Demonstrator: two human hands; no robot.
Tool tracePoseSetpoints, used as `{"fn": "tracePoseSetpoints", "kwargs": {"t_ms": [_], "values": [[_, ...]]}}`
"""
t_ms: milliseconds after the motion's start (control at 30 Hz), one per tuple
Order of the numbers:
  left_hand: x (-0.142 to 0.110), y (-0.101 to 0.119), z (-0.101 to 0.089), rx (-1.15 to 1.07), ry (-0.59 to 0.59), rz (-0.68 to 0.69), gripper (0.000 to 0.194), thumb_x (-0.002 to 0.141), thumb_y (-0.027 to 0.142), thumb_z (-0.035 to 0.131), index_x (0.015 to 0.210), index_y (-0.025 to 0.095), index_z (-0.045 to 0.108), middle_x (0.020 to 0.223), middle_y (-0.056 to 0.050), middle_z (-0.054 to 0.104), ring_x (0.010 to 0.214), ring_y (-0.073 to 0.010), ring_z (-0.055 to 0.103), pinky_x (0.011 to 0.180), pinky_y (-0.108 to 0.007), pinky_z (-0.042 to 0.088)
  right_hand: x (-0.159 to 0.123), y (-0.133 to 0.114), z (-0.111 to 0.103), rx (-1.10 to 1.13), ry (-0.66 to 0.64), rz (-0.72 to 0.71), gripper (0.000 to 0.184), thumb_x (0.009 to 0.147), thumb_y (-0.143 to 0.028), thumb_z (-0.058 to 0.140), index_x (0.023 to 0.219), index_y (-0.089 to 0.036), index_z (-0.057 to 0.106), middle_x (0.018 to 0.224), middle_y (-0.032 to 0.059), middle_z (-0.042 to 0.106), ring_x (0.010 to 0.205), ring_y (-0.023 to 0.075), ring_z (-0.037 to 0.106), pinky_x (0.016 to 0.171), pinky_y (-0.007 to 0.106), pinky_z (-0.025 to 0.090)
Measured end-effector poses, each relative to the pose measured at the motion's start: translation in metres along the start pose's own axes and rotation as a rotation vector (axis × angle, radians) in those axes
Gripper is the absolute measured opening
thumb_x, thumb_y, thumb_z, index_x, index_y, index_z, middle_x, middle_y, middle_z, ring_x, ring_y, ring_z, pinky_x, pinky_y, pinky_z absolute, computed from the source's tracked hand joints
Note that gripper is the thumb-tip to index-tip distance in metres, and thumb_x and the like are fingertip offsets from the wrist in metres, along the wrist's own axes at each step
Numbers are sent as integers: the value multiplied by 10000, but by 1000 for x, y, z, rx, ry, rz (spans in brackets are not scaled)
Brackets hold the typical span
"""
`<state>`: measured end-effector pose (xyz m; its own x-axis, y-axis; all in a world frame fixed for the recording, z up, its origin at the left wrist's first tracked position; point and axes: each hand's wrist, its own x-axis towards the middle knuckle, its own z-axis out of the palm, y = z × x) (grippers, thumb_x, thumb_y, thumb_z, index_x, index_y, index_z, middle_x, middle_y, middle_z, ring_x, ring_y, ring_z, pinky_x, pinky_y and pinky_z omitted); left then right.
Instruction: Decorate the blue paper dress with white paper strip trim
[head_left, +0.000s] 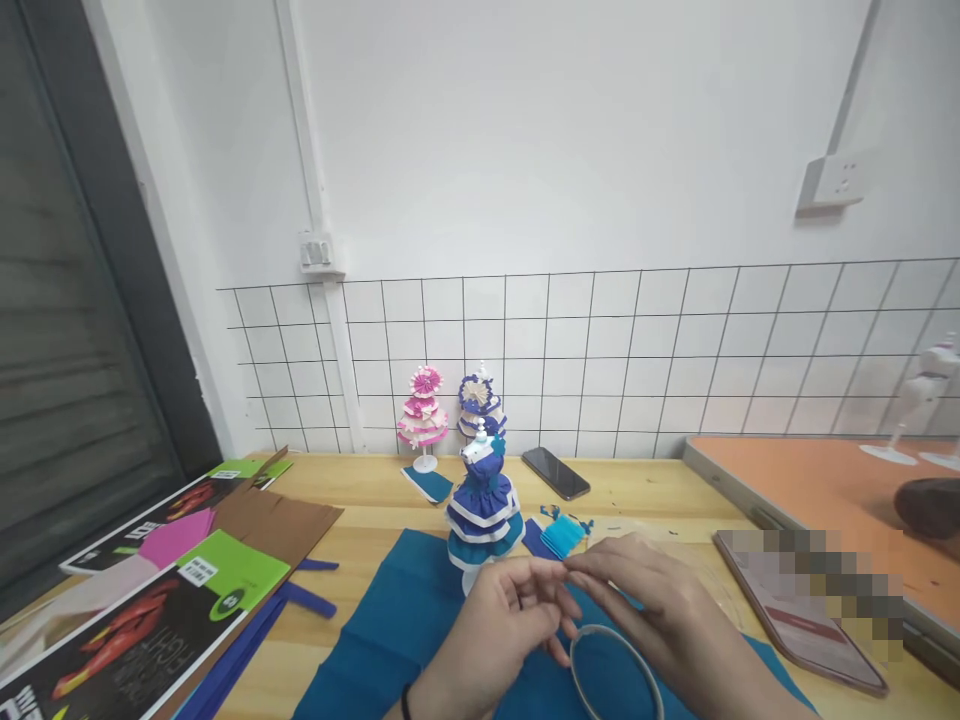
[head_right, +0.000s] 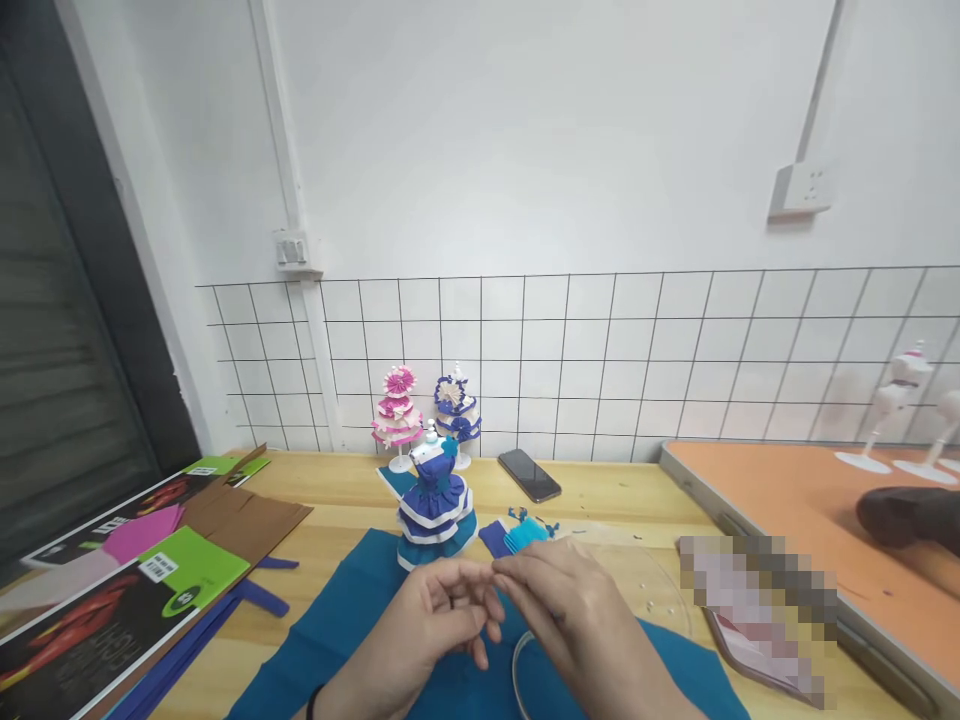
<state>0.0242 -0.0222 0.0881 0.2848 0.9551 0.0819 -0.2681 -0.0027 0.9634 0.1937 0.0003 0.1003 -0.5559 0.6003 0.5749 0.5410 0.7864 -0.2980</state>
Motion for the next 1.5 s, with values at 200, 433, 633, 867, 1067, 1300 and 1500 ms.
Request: {"fn": "tracePoseSetpoints", "kwargs": {"t_ms": [200,433,633,867,1067,1300,1500], "values": [[3,-4,1,120,67,19,247,642,138,608,882,97,649,665,-37,568,610,-133,539,507,-232,457,2,-3,-3,83,-60,103,260,909,-316,354,821,-249,590,766,39,626,715,177,590,637,276,461],[1,2,5,69,-5,22,181,648,207,633,784,89,644,614,-22,557,540,-103,516,501,-225,463,0,-9,3,-104,65,-108,256,919,-194,310,921,-201,566,765,60,601,662,170,554,584,292,427],[0,3,6,-12,-33,30,176,640,242,657,732,92,649,588,-22,565,521,-89,500,489,-202,443,0,-10,8,-220,101,-224,237,906,-184,349,1059,-147,526,762,82,569,624,163,514,533,277,407],[3,-4,2,-31,-31,11,216,617,219,663,795,98,683,591,-25,566,546,-105,505,492,-208,439,-1,-7,10,-214,62,-139,261,899,-171,342,1085,-157,525,785,84,576,656,169,536,557,276,434],[1,1,2,-56,71,9,230,622,183,647,832,95,676,629,-33,573,572,-109,501,506,-211,440,-1,-9,8,-220,128,-219,277,897,-150,346,1095,-132,538,784,92,606,632,167,532,565,294,420],[4,-6,2,-47,-1,-47,141,628,197,633,727,103,668,591,-17,562,470,-73,484,479,-193,414,-1,-11,8,-246,120,-211,261,885,-155,375,1048,-158,579,679,48,570,551,148,473,512,270,359],[7,-9,0,-25,70,7,151,591,192,635,701,96,673,590,-28,562,520,-102,499,475,-202,429,-1,-3,11,-252,150,-195,248,888,-151,374,1016,-150,587,636,36,544,540,145,446,517,264,331]]}}
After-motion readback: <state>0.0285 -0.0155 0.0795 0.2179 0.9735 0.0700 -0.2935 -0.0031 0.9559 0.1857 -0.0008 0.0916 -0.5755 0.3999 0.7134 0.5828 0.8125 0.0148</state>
